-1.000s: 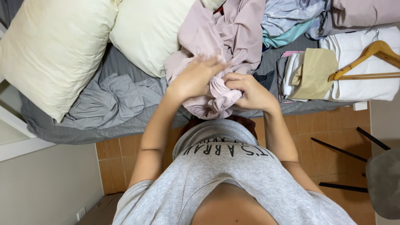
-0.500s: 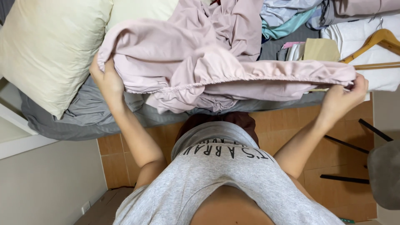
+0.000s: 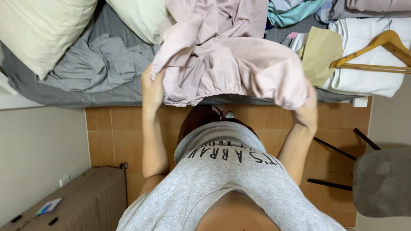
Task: The person folds a grey t-shirt and a pink t-shirt on a bed, placing them into a neat stack. They then fold a pair of beige shorts and a pair of pink shorts, adding them to the pile. The person handles the clothes by hand, smoothing and aligning them before folding.
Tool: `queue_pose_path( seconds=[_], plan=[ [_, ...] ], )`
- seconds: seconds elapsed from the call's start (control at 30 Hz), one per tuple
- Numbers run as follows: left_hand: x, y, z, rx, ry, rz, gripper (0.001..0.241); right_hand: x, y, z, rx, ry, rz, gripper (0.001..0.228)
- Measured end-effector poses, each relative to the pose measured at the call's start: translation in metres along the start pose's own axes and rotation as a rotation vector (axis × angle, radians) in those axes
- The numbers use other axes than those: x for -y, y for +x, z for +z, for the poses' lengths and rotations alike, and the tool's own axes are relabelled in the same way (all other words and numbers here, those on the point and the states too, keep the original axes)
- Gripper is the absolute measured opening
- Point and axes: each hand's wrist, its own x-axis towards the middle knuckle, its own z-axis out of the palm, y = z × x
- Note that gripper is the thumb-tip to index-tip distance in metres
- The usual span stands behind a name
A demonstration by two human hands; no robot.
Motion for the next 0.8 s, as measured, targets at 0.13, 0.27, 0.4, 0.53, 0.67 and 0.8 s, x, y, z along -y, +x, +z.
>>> queue_pose_path(
  seconds=[0.13, 0.27, 0.4, 0.53, 0.67, 0.8],
  plan=[
    [0.006, -0.049, 0.041, 0.017, 0.085, 0.008, 0.035, -0.012, -0.029, 0.012, 0.091, 0.094, 0.105, 0.078],
    [0.005, -0.099, 0.075, 0.011, 0.179, -0.047, 0.039, -0.032, -0.043, 0.012, 0.042, 0.197, 0.436, 0.066],
    [0.018, -0.14, 0.101, 0.058, 0.408, 0.051, 0.052, -0.045, -0.041, 0.004, 0.221, 0.234, 0.577, 0.068],
    [0.001, -0.171, 0.137, 0.162, 0.575, 0.201, 0.054, -0.041, -0.033, 0.027, 0.258, 0.446, 0.688, 0.045],
    [-0.036, -0.195, 0.177, 0.436, 0.618, 0.158, 0.05, -0.031, -0.03, 0.046, 0.058, 0.284, 0.733, 0.032],
    [-0.026, -0.203, 0.19, 0.455, 0.622, 0.191, 0.054, -0.031, -0.02, 0.033, -0.043, 0.28, 0.622, 0.034]
  ],
)
